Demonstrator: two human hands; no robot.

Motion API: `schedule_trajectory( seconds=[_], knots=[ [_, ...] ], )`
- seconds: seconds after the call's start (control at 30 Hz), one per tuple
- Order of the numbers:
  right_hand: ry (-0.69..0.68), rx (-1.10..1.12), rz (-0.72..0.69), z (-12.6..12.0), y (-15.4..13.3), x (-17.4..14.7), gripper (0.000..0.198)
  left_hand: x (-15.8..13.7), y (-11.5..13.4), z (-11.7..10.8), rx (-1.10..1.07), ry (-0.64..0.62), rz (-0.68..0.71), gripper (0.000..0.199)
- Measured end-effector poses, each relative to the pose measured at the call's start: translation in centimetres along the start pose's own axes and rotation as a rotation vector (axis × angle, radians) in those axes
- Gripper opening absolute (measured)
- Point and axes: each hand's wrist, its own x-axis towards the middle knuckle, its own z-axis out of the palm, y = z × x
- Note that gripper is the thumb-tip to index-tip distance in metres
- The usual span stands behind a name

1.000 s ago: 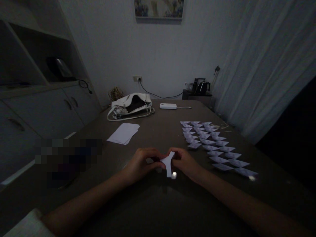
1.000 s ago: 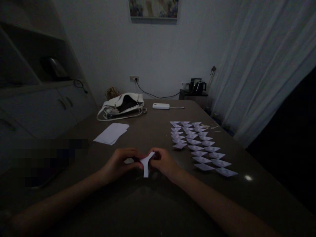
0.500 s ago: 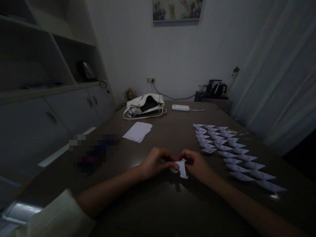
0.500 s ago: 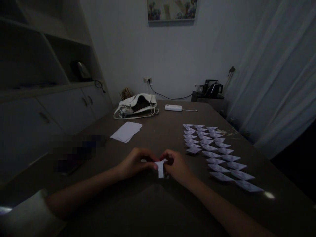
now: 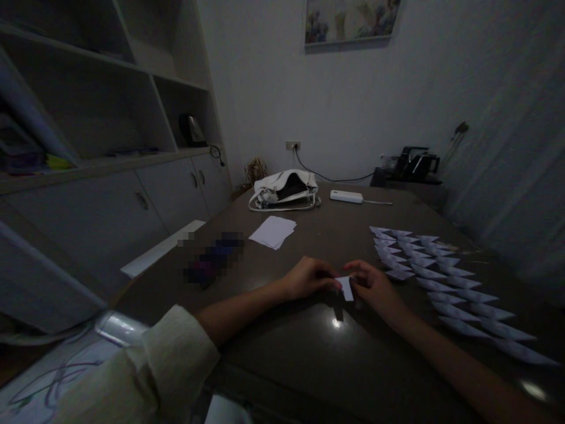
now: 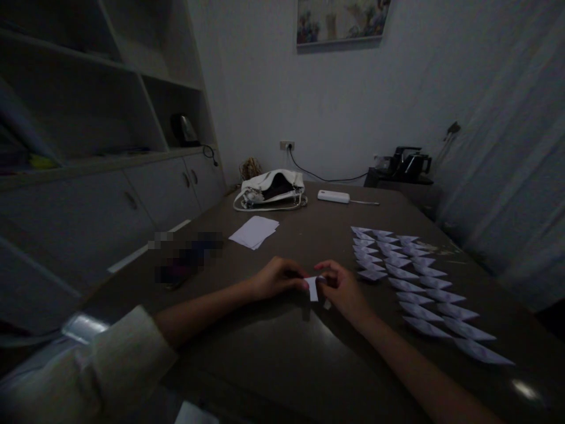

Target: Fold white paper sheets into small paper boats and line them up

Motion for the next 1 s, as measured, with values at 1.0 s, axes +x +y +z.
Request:
schedule_trajectory(
  seconds=[1.0],
  knots=[
    [-0.063,0.004,-0.230,0.0,0.5,-0.2,0.036,0.8,-1.4,0.3,-0.096,-0.012,-0.006,0.042]
  ],
)
